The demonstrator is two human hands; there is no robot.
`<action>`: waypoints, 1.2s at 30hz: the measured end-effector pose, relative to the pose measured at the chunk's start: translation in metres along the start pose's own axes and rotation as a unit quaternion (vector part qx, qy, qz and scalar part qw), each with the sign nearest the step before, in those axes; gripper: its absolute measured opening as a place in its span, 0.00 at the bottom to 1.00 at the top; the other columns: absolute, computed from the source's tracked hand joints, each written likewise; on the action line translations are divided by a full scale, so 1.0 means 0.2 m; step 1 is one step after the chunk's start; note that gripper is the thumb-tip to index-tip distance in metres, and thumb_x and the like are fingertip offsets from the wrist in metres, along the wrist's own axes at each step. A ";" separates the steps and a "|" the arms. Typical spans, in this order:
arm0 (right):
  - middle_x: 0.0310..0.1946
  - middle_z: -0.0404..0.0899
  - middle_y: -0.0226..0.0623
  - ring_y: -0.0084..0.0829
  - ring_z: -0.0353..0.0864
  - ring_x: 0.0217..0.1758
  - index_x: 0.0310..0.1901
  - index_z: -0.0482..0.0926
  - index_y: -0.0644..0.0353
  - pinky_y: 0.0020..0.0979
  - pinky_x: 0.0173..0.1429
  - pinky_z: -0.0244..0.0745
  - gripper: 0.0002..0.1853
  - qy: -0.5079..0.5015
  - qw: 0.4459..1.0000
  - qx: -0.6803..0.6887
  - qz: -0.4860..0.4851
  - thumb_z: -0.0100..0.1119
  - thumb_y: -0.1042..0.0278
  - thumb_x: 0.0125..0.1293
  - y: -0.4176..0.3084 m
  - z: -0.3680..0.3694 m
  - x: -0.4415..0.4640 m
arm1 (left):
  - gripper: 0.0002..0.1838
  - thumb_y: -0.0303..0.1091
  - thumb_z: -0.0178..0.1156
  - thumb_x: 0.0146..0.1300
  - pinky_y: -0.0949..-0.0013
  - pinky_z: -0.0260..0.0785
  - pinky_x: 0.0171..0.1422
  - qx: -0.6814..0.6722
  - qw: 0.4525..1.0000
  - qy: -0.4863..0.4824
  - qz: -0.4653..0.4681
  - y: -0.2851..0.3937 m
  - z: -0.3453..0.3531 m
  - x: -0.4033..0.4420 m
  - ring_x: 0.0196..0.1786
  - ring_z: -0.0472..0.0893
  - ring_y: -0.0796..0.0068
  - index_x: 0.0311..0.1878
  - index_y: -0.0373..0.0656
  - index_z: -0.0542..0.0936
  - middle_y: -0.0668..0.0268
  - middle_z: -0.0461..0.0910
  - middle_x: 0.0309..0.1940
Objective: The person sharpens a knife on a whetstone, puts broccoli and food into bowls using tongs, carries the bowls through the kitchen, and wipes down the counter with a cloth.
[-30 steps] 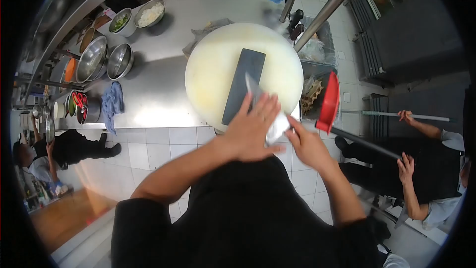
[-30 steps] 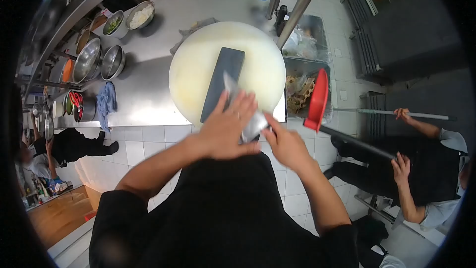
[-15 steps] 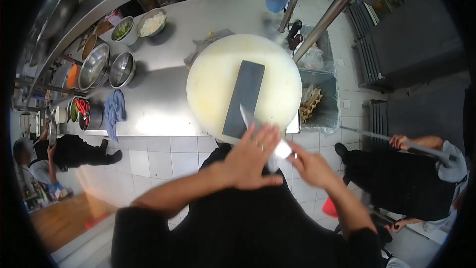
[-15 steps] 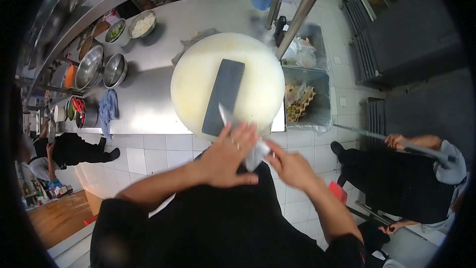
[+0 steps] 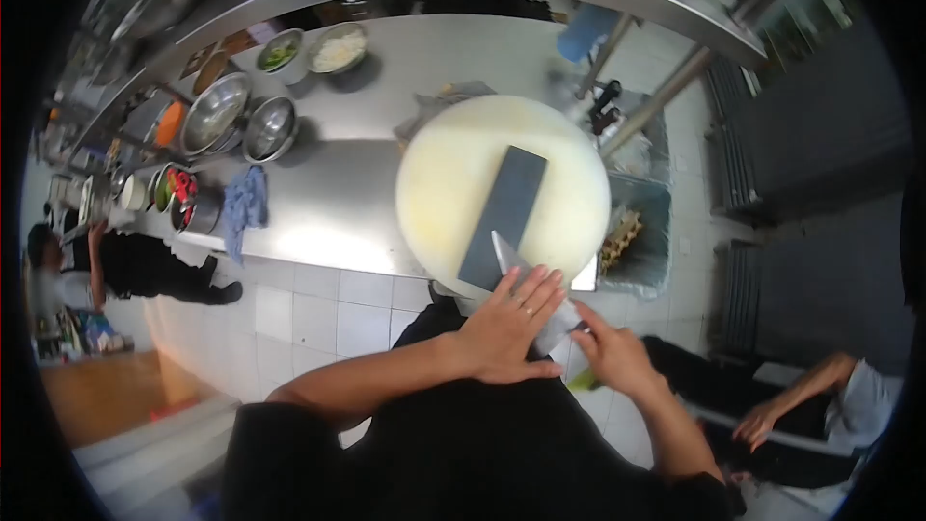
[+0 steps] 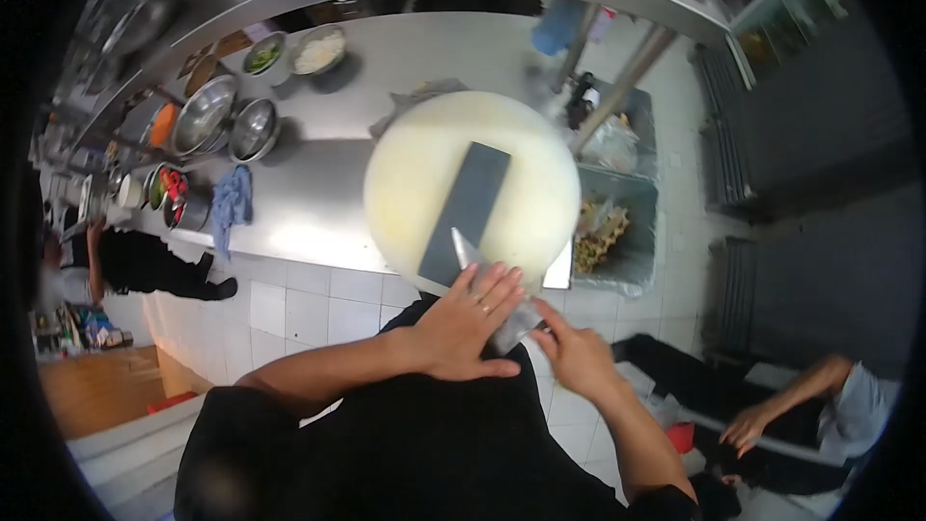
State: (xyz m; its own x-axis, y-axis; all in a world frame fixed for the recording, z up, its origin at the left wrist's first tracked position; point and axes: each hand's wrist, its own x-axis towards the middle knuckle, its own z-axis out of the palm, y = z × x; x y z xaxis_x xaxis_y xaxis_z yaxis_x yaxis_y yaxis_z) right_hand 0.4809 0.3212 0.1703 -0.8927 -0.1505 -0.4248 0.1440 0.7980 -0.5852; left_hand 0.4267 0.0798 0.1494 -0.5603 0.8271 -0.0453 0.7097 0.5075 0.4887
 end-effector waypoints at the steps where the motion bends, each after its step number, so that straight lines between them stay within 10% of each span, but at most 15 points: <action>1: 0.39 0.88 0.51 0.59 0.86 0.45 0.72 0.74 0.42 0.51 0.52 0.81 0.25 0.006 1.000 -0.024 0.012 0.59 0.53 0.75 0.03 -0.02 0.05 | 0.60 0.80 0.42 0.66 0.42 0.30 0.86 0.016 0.999 0.028 0.002 -0.04 0.02 0.04 0.86 0.46 0.47 0.79 0.28 0.57 0.42 0.50 0.82; 5: 0.46 0.86 0.58 0.56 0.87 0.49 0.71 0.74 0.53 0.44 0.53 0.81 0.23 0.157 0.987 0.008 -0.040 0.53 0.59 0.77 0.07 -0.11 0.57 | 0.60 0.80 0.39 0.67 0.44 0.26 0.87 0.034 0.997 0.056 -0.051 -0.42 -0.10 0.55 0.86 0.43 0.50 0.79 0.27 0.56 0.43 0.50 0.82; 10: 0.53 0.84 0.58 0.52 0.87 0.56 0.70 0.72 0.64 0.44 0.57 0.80 0.25 0.116 0.989 0.022 -0.092 0.53 0.63 0.77 0.13 0.01 0.38 | 0.58 0.77 0.41 0.68 0.44 0.26 0.87 0.057 0.996 0.012 -0.061 -0.22 -0.08 0.33 0.87 0.43 0.49 0.79 0.26 0.55 0.43 0.50 0.82; 16: 0.48 0.84 0.60 0.60 0.84 0.55 0.71 0.72 0.57 0.48 0.55 0.79 0.25 0.015 0.998 -0.006 -0.053 0.55 0.61 0.75 0.06 -0.03 0.21 | 0.59 0.78 0.41 0.68 0.44 0.25 0.87 0.026 0.999 -0.010 -0.044 -0.10 0.00 0.13 0.87 0.40 0.50 0.80 0.28 0.53 0.45 0.44 0.84; 25: 0.45 0.85 0.55 0.55 0.86 0.48 0.70 0.75 0.43 0.50 0.50 0.80 0.24 0.259 0.936 -0.233 0.040 0.56 0.51 0.75 -0.45 -0.44 0.76 | 0.47 0.68 0.34 0.75 0.36 0.27 0.85 0.029 0.980 0.123 -0.155 -0.56 -0.55 0.74 0.86 0.44 0.48 0.80 0.35 0.59 0.48 0.54 0.82; 31: 0.38 0.74 0.42 0.47 0.79 0.42 0.71 0.75 0.34 0.46 0.42 0.78 0.30 0.425 0.824 -0.371 -0.063 0.60 0.69 0.67 -0.21 -0.15 0.60 | 0.40 0.62 0.45 0.75 0.30 0.34 0.83 0.100 0.968 0.213 -0.092 -0.49 -0.37 0.38 0.84 0.49 0.43 0.74 0.36 0.68 0.46 0.63 0.76; 36: 0.36 0.76 0.49 0.50 0.81 0.36 0.81 0.56 0.34 0.49 0.37 0.79 0.42 0.254 0.909 -0.329 0.020 0.54 0.74 0.68 -0.10 0.25 0.41 | 0.45 0.67 0.48 0.71 0.30 0.33 0.83 0.092 0.985 0.130 -0.065 -0.46 -0.12 0.21 0.85 0.50 0.47 0.76 0.36 0.66 0.47 0.61 0.78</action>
State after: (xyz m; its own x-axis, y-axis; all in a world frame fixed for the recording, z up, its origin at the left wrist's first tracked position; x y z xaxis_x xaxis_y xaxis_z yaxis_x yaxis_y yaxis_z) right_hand 0.4265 0.2641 0.1130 -0.9985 0.0423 0.0355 0.0436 0.9985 0.0346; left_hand 0.3282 0.0627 0.1234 -0.7248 0.6746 0.1396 0.6769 0.6597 0.3264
